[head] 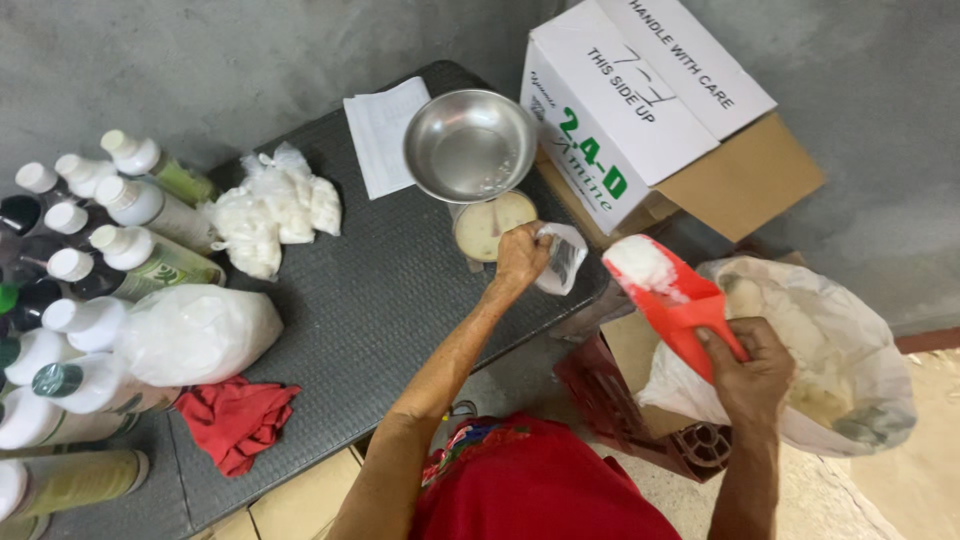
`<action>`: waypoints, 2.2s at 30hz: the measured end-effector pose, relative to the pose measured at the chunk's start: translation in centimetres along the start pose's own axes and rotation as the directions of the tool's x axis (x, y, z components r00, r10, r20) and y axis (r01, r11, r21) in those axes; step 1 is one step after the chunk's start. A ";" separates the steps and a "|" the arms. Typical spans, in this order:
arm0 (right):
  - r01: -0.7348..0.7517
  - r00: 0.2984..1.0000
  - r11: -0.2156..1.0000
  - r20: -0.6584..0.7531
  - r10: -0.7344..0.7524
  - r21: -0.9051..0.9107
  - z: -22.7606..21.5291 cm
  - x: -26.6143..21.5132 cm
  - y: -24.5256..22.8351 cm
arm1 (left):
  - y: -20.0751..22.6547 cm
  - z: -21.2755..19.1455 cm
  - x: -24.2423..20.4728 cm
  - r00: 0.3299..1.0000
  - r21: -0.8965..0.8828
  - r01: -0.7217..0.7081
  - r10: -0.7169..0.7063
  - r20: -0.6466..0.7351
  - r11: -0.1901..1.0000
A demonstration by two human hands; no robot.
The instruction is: The person scoops a white powder from a large sack using a red scoop and pours it into small plastic bags. They then tie the bags closed and place them on a table next to a weighing scale and numerous bottles.
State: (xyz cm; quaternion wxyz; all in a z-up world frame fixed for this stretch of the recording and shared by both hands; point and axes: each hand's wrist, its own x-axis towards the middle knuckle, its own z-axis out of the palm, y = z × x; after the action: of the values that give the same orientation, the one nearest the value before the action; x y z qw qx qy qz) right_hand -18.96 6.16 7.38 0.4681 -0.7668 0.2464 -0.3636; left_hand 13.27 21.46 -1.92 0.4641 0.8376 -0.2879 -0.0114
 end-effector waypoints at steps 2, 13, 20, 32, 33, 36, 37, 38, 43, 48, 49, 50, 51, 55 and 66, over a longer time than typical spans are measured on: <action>0.033 0.999 0.999 0.038 -0.034 0.007 2.8 0.0 -0.1 | 0.3 -1.4 -0.5 0.999 -0.113 0.047 -0.048 -0.008 0.992; -0.123 0.992 0.981 0.005 0.123 0.149 14.0 -3.0 -0.2 | 1.5 -7.3 -3.4 0.987 -0.445 0.136 -0.082 0.139 0.885; -0.082 0.997 0.995 0.003 0.082 0.056 17.1 -1.4 -3.9 | 1.4 -10.8 -3.2 0.965 -0.464 0.187 -0.074 0.250 0.866; 0.304 0.947 0.863 0.033 -0.318 -0.404 20.8 11.7 -13.8 | -0.9 -17.5 9.1 0.977 -0.605 0.181 -0.072 0.200 0.776; 0.291 0.954 0.852 0.060 -0.295 -0.436 21.5 12.9 -14.1 | -1.7 -17.5 10.3 0.976 -0.600 0.203 -0.109 0.191 0.774; 0.275 0.961 0.802 0.142 -0.235 -0.531 23.7 15.5 -14.1 | -4.1 -16.9 12.4 0.992 -0.593 0.126 -0.093 0.086 0.795; 0.281 0.960 0.779 0.176 -0.220 -0.561 24.4 16.0 -14.0 | -4.8 -16.7 12.6 0.996 -0.588 0.083 -0.076 0.037 0.805; 0.288 0.957 0.754 0.209 -0.202 -0.590 24.7 16.5 -13.9 | -5.2 -16.3 12.6 0.982 -0.548 0.189 -0.169 0.088 0.815; 0.423 0.886 0.668 0.434 -0.163 -0.613 26.1 19.1 -15.0 | -6.4 -16.3 12.8 0.946 -0.341 0.321 -0.312 0.083 0.883; 0.664 0.726 0.482 0.646 -0.234 -0.572 28.1 21.9 -17.6 | -6.2 -16.0 13.9 0.962 -0.294 0.261 -0.274 -0.004 0.919; 0.704 0.684 0.456 0.692 -0.229 -0.544 28.6 22.3 -18.1 | -6.1 -15.9 14.0 0.945 -0.329 0.318 -0.326 0.031 0.889; 0.742 0.639 0.429 0.736 -0.223 -0.514 29.3 22.7 -18.6 | -6.0 -16.0 14.2 0.940 -0.351 0.323 -0.340 0.015 0.879; 0.781 0.601 0.380 0.760 -0.245 -0.495 29.7 23.0 -19.1 | -5.9 -15.8 14.1 0.936 -0.375 0.328 -0.353 0.003 0.867; 0.859 0.513 0.170 0.810 -0.285 -0.484 30.6 24.0 -20.6 | -5.7 -15.7 14.0 0.924 -0.521 0.318 -0.383 -0.018 0.792; 0.901 0.433 0.258 0.774 -0.462 -0.350 29.7 23.6 -22.0 | -5.6 -15.3 14.1 0.936 -0.610 0.250 -0.349 -0.047 0.752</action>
State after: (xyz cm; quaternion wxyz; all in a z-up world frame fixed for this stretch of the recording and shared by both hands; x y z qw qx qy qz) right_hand 19.74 14.88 25.96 -0.0589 -0.9713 -0.1484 -0.1765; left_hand 32.08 28.58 5.91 0.7162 0.6830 -0.0939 -0.1089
